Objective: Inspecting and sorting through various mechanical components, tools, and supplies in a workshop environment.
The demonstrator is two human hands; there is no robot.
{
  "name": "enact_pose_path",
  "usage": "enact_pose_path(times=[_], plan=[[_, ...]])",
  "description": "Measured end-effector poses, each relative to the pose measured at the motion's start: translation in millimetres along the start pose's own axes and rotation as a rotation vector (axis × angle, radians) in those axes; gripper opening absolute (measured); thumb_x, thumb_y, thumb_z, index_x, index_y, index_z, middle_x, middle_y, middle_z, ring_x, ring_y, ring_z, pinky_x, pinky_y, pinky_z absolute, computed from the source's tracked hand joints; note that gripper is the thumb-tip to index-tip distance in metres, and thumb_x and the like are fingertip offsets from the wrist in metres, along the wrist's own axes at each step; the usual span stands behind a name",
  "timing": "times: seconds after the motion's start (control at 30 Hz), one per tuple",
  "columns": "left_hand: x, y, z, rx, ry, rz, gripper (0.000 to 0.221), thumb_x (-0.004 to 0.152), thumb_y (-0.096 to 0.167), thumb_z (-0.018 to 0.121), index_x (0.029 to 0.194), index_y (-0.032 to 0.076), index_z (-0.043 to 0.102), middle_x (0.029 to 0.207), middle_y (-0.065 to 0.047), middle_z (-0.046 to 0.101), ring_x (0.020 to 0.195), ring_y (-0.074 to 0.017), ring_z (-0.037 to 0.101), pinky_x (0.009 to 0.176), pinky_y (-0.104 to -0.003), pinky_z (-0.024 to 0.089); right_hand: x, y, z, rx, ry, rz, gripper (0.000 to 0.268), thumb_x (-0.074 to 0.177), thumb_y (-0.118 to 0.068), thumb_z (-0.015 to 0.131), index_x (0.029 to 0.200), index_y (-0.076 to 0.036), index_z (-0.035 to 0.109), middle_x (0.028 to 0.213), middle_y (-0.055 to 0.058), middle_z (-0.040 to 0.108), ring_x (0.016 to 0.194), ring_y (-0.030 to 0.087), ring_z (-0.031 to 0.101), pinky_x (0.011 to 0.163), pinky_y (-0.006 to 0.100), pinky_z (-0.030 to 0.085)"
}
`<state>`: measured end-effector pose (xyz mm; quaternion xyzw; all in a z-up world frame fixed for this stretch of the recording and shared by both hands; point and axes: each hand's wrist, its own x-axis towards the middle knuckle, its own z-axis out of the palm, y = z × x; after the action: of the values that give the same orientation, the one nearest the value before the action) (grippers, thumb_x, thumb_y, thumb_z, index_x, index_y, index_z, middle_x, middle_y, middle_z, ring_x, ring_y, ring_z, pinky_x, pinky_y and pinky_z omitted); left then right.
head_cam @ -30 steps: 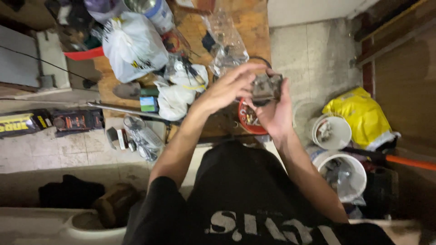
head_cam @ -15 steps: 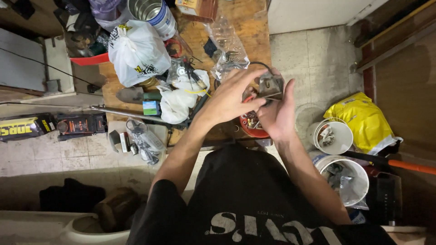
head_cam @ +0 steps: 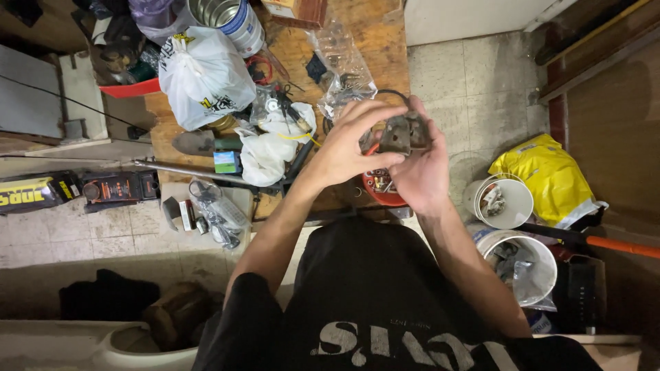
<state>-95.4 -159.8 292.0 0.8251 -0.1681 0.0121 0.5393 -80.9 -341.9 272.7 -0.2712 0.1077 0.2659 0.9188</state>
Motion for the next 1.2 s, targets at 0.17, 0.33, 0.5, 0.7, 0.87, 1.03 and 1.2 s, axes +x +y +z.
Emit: enact_pose_path(times=[0.17, 0.33, 0.5, 0.7, 0.87, 1.03, 1.2], plan=[[3.6, 11.1, 6.6, 0.118, -0.057, -0.012, 0.073, 0.087, 0.044, 0.085, 0.149, 0.023, 0.053, 0.141, -0.013, 0.060, 0.133, -0.0333, 0.047, 0.112, -0.056, 0.040, -1.4, 2.9, -0.2, 0.094, -0.005, 0.075, 0.066, 0.099, -0.059, 0.044, 0.153, -0.020, 0.042, 0.138, 0.015, 0.056, 0.119, 0.035, 0.058, 0.082, 0.039, 0.060], [6.5, 30.1, 7.2, 0.304, -0.088, 0.010, 0.093, 0.084, 0.058, 0.085, 0.158, 0.020, 0.041, 0.150, -0.018, 0.056, 0.138, -0.0377, 0.047, 0.115, -0.055, 0.039, -7.9, 6.5, 28.1, 0.210, -0.029, 0.108, 0.076, 0.092, -0.067, 0.054, 0.149, -0.017, 0.047, 0.132, 0.013, 0.060, 0.115, 0.036, 0.063, 0.074, 0.040, 0.063], [3.3, -45.0, 12.5, -0.081, 0.105, 0.064, 0.092, 0.086, 0.047, 0.088, 0.159, 0.019, 0.039, 0.143, -0.013, 0.058, 0.131, -0.0316, 0.058, 0.110, -0.051, 0.047, -4.0, -2.1, 20.5, 0.157, -0.007, 0.086, 0.069, 0.087, -0.074, 0.053, 0.130, -0.020, 0.061, 0.104, 0.012, 0.069, 0.090, 0.029, 0.071, 0.061, 0.039, 0.063], [-8.9, -113.9, 2.8, -0.818, 0.723, -0.534, 0.028, 0.101, 0.029, 0.066, 0.122, 0.011, 0.063, 0.091, -0.010, 0.073, 0.081, -0.0193, 0.074, 0.069, -0.032, 0.064, -7.9, -2.1, -8.8, 0.136, 0.019, 0.067, 0.059, 0.092, -0.069, 0.055, 0.123, -0.020, 0.063, 0.094, 0.009, 0.070, 0.087, 0.026, 0.071, 0.064, 0.037, 0.062], [-26.1, -230.0, 22.8, -0.879, 0.943, -0.801, 0.009, 0.095, 0.025, 0.062, 0.102, 0.019, 0.060, 0.076, -0.007, 0.067, 0.062, -0.0183, 0.064, 0.056, -0.033, 0.061, -6.3, 0.3, -30.8, 0.042, 0.185, 0.015, 0.052, 0.094, -0.065, 0.058, 0.128, -0.025, 0.060, 0.092, 0.006, 0.065, 0.085, 0.024, 0.068, 0.062, 0.035, 0.063], [-27.3, -337.6, 39.6, -0.223, 0.771, -0.823, 0.019, 0.087, 0.024, 0.063, 0.103, 0.016, 0.070, 0.083, -0.012, 0.075, 0.069, -0.0242, 0.074, 0.054, -0.038, 0.066, -7.9, -1.0, -38.1, -0.025, 0.307, -0.039, 0.058, 0.091, -0.066, 0.060, 0.133, -0.026, 0.054, 0.092, 0.008, 0.061, 0.086, 0.024, 0.066, 0.065, 0.035, 0.062], [-2.1, -444.2, 12.9, 0.133, 0.524, -0.974, 0.032, 0.084, 0.039, 0.063, 0.112, 0.029, 0.073, 0.112, -0.009, 0.077, 0.113, -0.0362, 0.070, 0.104, -0.043, 0.054, -8.9, -3.4, -42.9, -0.064, 0.367, -0.036, 0.066, 0.087, -0.070, 0.061, 0.135, -0.025, 0.051, 0.093, 0.009, 0.066, 0.090, 0.028, 0.072, 0.074, 0.044, 0.067]])
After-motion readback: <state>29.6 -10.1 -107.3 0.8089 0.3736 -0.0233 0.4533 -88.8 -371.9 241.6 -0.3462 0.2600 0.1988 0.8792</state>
